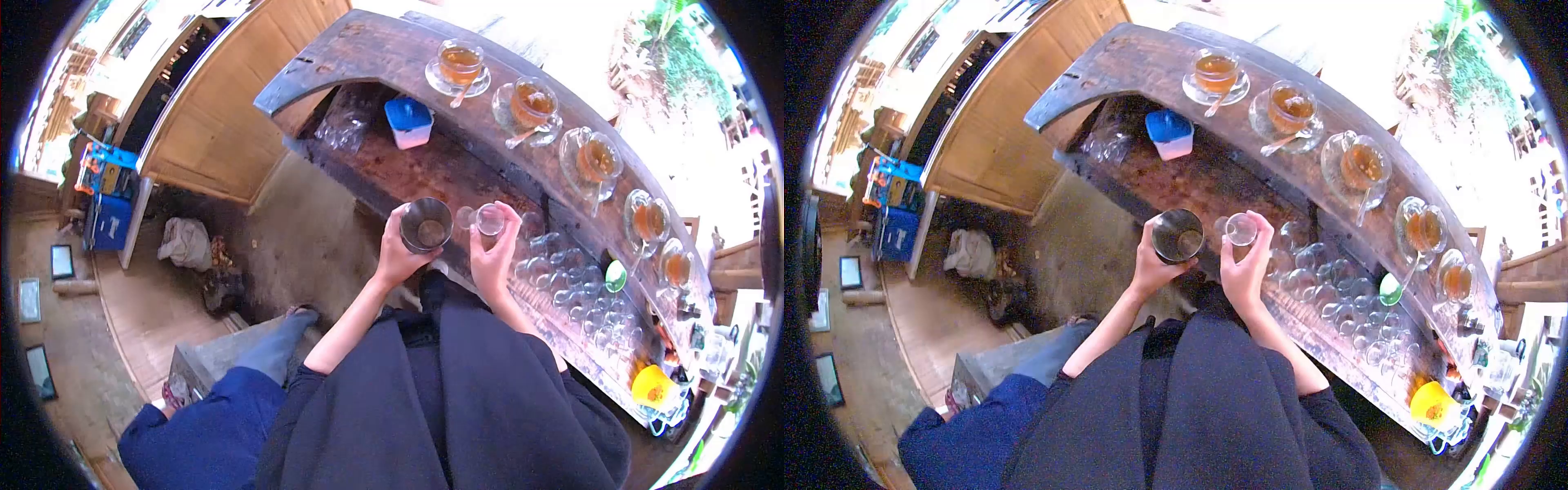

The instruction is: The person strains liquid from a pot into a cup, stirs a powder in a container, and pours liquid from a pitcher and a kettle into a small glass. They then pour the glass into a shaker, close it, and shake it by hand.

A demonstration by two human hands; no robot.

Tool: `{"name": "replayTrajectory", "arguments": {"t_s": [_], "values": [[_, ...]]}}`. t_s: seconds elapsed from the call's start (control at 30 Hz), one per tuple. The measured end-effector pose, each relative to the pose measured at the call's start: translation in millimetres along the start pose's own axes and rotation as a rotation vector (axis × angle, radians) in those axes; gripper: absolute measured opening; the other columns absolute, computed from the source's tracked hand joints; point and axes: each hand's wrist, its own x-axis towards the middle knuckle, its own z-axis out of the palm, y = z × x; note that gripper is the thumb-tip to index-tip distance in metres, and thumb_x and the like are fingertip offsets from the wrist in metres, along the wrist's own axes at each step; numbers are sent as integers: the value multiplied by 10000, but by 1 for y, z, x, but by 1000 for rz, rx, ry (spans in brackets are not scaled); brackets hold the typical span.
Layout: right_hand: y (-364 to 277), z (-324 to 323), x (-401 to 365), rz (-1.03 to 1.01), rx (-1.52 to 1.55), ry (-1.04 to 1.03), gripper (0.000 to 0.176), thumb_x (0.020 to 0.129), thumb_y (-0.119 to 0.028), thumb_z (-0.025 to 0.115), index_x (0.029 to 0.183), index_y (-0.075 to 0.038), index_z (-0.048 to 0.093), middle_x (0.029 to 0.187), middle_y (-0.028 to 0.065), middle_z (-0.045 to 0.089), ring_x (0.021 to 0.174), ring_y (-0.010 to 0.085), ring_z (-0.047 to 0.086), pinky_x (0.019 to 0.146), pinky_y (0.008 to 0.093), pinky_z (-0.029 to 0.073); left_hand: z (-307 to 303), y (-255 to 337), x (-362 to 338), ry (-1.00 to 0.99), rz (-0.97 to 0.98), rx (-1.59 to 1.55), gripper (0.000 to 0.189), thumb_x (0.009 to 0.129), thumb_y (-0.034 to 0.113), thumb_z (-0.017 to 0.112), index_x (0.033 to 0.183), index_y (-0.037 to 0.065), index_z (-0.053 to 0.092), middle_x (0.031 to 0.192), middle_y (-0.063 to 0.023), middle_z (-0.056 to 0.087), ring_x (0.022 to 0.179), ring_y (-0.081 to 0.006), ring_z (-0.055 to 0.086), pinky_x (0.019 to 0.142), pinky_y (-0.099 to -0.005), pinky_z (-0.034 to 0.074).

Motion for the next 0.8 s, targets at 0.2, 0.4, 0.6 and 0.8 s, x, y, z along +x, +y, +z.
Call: {"name": "replayTrajectory", "arguments": {"t_s": [0.2,0.4,0.6,0.8], "values": [[20,12,37,54,-69,30,525,774,101,612,1257,-5,433,1147,110,517,1090,212,530,989,332,389,27,-8,50,-78,-98,-95,837,574,177,895,1267,34,448,1203,-136,568,1139,-260,564,955,-369,464],[43,13,44,114,-175,59,565,757,133,605,1270,-23,426,1148,121,519,1089,230,531,979,331,395,41,-6,87,-205,-114,-208,835,569,113,889,1271,25,445,1212,-135,562,1158,-241,555,976,-358,461],[62,29,36,214,-198,180,616,692,144,609,1269,15,433,1206,201,498,1144,350,497,1010,400,376,29,-40,92,-344,14,-157,719,632,38,804,1258,18,450,1157,-127,559,1131,-230,552,929,-345,484],[39,41,36,159,-392,319,683,705,147,588,1342,0,390,1278,202,465,1199,359,458,1017,416,372,-23,-91,143,25,51,99,683,726,41,752,1310,20,398,1288,-128,458,1135,-233,495,899,-329,441]]}}
